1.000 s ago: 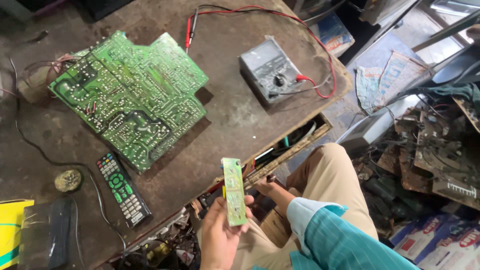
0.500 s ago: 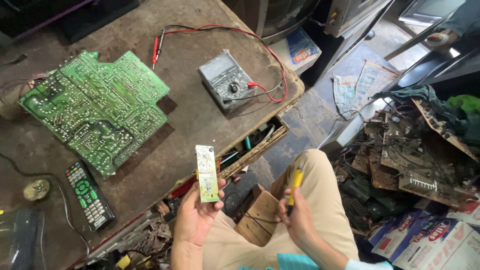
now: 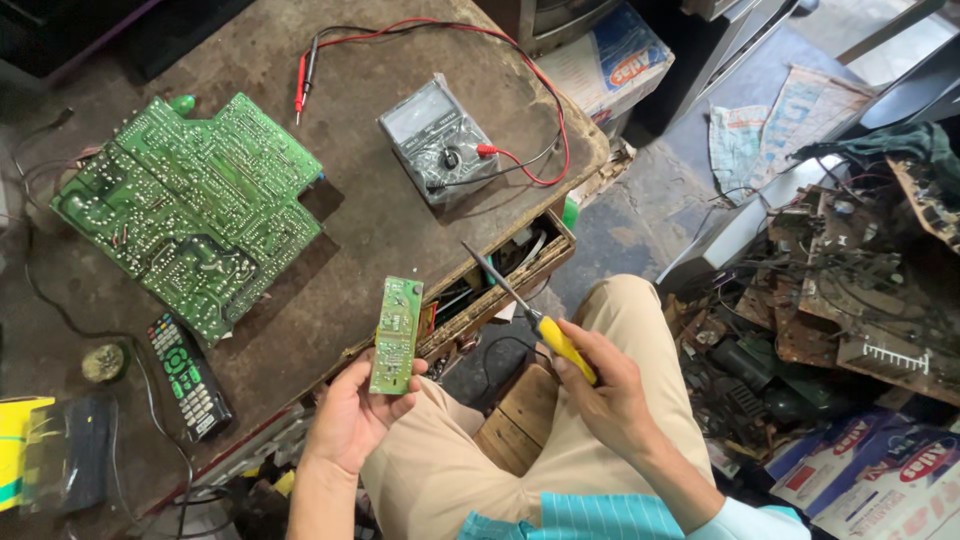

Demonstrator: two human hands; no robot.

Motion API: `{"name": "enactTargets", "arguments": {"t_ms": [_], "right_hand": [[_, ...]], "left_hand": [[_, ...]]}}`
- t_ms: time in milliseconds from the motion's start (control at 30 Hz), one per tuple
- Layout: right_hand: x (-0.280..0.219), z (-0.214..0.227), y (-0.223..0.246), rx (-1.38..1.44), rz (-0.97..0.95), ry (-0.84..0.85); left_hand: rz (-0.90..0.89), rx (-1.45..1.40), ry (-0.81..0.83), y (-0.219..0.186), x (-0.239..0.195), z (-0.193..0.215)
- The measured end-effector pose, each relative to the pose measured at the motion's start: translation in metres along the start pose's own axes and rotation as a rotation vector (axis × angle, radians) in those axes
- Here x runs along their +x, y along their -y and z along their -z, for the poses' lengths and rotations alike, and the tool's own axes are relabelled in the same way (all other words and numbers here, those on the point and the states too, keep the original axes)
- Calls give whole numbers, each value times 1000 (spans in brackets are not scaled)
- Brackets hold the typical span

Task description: The person tests a small circuit board with multimeter probes, then uses a screwdriver to scrape or adjust components on the board. The person also handles a larger green circuit board and a remote control on the workbench.

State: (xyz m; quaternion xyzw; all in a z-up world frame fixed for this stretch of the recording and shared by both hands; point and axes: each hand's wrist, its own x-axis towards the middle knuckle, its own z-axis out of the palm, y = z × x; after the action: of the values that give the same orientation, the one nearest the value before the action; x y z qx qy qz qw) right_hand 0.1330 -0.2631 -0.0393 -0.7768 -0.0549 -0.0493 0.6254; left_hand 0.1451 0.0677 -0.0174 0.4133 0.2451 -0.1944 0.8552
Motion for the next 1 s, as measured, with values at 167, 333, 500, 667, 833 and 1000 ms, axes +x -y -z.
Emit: {"name": "enactTargets", "arguments": {"t_ms": [167,333,500,667,833,1000], "right_hand": [[3,4,2,-107,68,-25],[0,10,4,-201,90,41],[-1,2,19,-227,116,75],[2,-3,26,-266,154,151],[2,-5,20,-272,44,199],[3,-8,13,-292,87,221]], "left_hand": [[33,50,-73,-2,2,-4],[-10,68,19,6,20,-5],[-83,93,27,5,24,-4],[-74,80,-13,5,17,-10],[-75,91,-14,9,19,-9],[-70,76,-7,10,18,-8]]}}
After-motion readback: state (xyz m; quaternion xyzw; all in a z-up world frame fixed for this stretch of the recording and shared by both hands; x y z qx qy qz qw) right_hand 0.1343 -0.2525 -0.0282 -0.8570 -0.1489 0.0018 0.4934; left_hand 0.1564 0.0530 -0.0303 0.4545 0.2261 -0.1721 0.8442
